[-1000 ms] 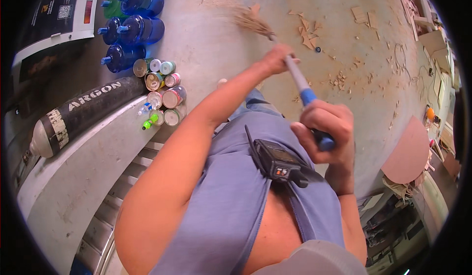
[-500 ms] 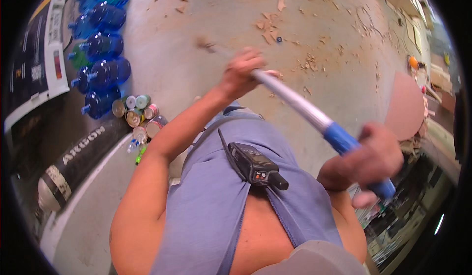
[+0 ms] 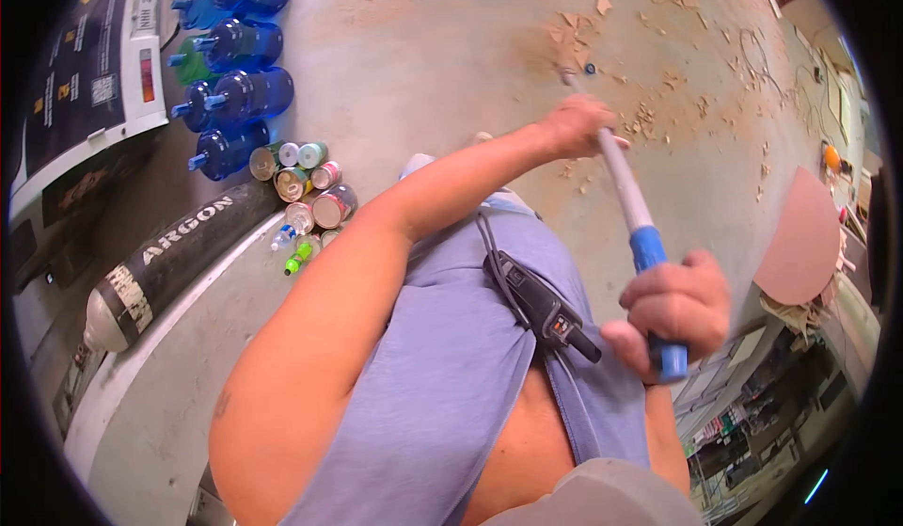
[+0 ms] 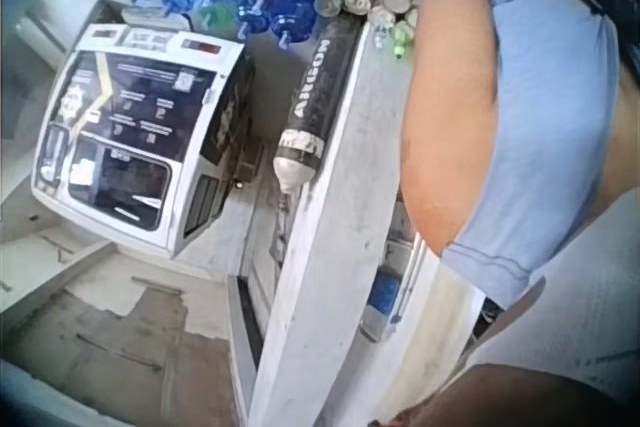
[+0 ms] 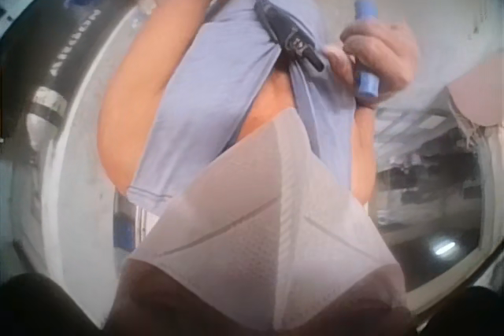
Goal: The person sweeps wood shavings and scraps off the concrete floor using a long-handled broom, moving the debris across the floor. They move around a large wooden component and past several large water jugs while collecting the shavings into a pile.
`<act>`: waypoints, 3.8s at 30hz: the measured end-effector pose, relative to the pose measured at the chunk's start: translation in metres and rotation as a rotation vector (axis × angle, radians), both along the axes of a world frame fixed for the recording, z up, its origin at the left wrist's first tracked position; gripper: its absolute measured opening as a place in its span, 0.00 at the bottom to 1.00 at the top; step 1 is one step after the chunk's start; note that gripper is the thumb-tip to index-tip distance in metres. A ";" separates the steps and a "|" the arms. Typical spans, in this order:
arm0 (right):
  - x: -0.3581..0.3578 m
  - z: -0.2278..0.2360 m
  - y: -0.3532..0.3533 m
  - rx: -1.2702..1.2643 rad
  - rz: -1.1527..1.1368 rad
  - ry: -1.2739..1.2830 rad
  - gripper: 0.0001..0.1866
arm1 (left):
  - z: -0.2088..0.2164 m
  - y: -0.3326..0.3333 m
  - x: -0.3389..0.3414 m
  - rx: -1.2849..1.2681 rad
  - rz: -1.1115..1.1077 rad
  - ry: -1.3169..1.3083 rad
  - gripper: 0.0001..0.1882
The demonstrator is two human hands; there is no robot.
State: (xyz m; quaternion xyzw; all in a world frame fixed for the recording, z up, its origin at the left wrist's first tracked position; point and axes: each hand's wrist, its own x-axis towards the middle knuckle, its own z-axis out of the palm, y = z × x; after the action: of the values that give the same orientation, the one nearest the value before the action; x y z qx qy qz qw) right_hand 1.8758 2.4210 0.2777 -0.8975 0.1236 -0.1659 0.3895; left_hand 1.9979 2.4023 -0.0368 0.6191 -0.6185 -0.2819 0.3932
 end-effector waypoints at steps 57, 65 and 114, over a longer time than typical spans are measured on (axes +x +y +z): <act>0.618 -0.072 0.086 0.214 0.359 -0.023 0.10 | -0.074 0.187 0.680 0.125 0.530 -0.225 0.16; 0.539 -0.010 0.054 -0.076 0.309 0.169 0.15 | -0.060 0.070 0.514 0.013 0.244 0.077 0.20; 0.439 -0.045 -0.038 0.309 0.092 0.011 0.11 | -0.056 0.064 0.459 0.268 0.277 0.093 0.16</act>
State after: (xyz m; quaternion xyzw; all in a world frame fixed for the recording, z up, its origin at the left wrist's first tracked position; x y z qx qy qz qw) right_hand 2.3153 2.3825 0.2325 -0.8324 0.1085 -0.1219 0.5296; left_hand 2.4566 2.4664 -0.0924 0.7314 -0.4655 -0.3333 0.3705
